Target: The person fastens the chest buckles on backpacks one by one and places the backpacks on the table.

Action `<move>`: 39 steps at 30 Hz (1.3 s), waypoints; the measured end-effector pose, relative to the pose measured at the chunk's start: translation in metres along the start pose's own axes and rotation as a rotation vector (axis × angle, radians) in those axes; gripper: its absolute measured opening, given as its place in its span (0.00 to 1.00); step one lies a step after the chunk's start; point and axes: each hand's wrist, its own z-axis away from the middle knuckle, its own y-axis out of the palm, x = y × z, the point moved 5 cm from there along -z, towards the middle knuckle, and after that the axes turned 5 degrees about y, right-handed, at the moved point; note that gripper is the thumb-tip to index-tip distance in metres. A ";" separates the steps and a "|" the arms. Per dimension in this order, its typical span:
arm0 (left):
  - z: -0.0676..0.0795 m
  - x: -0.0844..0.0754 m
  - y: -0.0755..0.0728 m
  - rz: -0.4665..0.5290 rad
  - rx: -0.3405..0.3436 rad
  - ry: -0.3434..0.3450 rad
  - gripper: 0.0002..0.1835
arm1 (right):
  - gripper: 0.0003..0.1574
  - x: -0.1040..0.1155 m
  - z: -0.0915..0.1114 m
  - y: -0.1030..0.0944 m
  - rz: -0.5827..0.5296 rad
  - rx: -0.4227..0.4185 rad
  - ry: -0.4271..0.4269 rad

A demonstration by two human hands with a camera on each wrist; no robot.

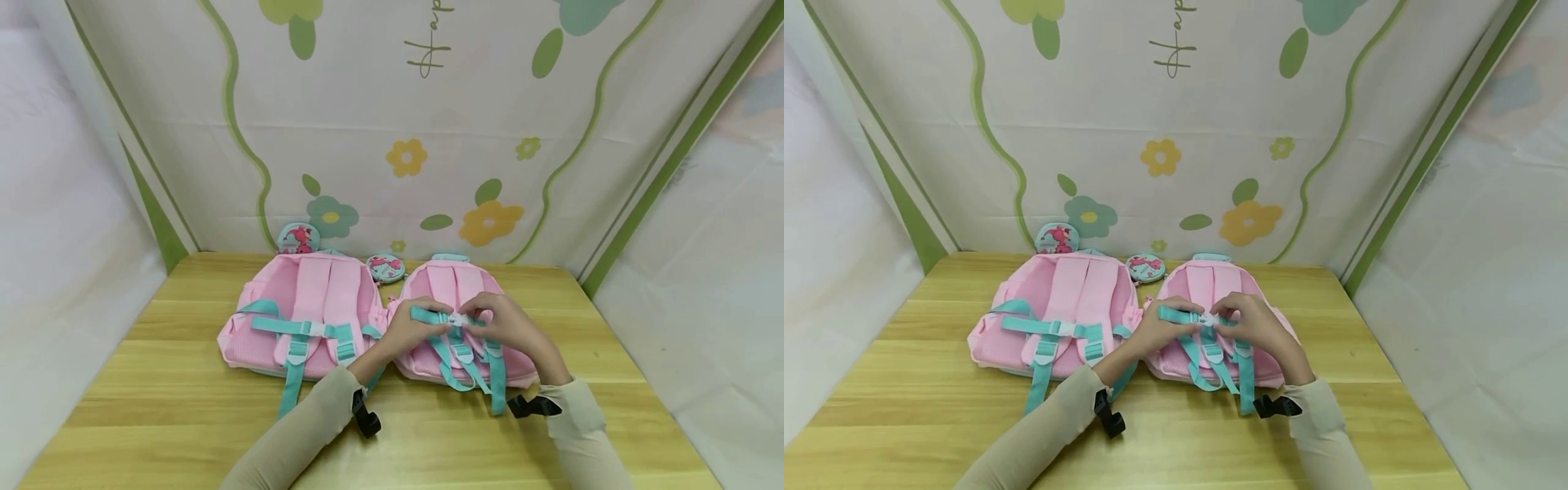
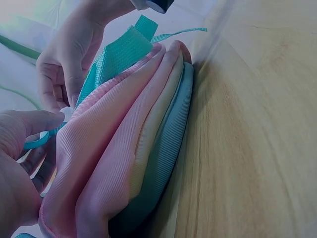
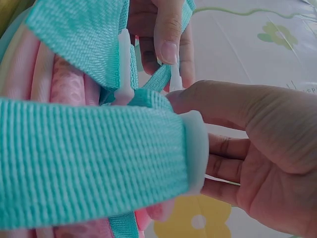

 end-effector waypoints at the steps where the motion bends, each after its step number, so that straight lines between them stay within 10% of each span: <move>1: 0.000 -0.001 0.000 -0.001 -0.002 0.000 0.15 | 0.13 0.000 0.000 0.000 0.001 -0.007 -0.002; 39: 0.003 0.003 -0.001 0.022 -0.021 -0.002 0.13 | 0.11 0.006 0.006 -0.003 0.019 -0.049 -0.023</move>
